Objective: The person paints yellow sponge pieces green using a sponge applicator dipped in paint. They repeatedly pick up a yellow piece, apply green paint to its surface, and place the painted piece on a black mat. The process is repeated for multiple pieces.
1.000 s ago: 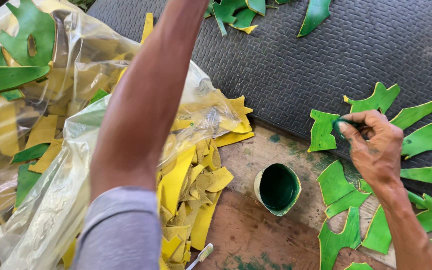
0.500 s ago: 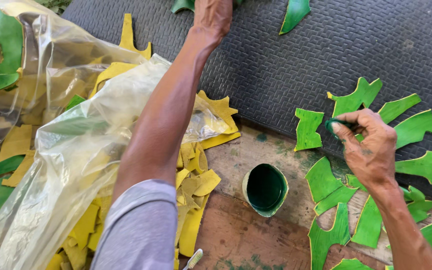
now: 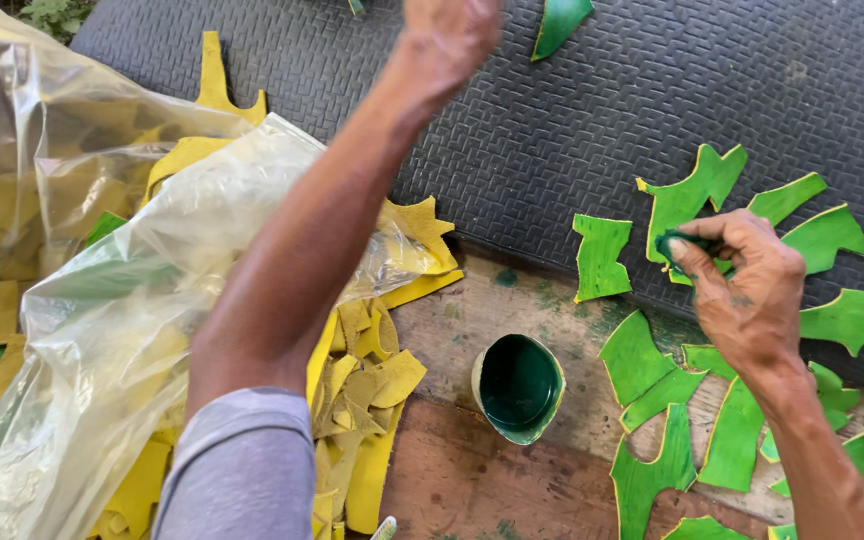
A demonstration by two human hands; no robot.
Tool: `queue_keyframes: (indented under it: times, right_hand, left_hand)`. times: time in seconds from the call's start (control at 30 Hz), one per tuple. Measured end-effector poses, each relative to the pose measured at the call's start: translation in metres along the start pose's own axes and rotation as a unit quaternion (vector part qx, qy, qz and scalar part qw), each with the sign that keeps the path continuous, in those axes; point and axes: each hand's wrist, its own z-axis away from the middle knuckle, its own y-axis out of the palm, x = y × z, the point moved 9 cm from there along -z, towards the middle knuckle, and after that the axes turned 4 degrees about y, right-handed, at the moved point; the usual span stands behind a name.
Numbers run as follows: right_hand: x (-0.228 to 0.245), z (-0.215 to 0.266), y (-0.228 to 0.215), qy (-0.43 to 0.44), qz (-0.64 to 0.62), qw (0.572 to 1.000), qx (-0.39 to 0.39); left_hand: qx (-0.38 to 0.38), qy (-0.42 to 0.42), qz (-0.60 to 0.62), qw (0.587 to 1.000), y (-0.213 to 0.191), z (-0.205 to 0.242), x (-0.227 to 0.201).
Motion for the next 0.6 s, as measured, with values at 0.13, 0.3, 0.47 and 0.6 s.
queue_keyframes:
  times: [0.13,0.3,0.47,0.6]
  right_hand:
    - [0.025,-0.002,0.017,-0.013,-0.004,1.0,0.01]
    - [0.043,0.002,0.012,-0.04,0.018,0.999,0.009]
    - [0.039,0.008,-0.003,-0.031,0.022,0.999,0.006]
    - [0.05,0.018,-0.01,-0.033,0.017,0.999,0.003]
  left_hand:
    - [-0.039,-0.035,-0.032,0.998,-0.015,0.025,-0.078]
    - [-0.109,0.013,0.036,0.993,-0.034,0.024,-0.102]
    - [0.064,-0.038,0.113,0.991,-0.036,0.014,-0.062]
    - [0.045,-0.032,0.077,0.995,-0.072,0.026,-0.075]
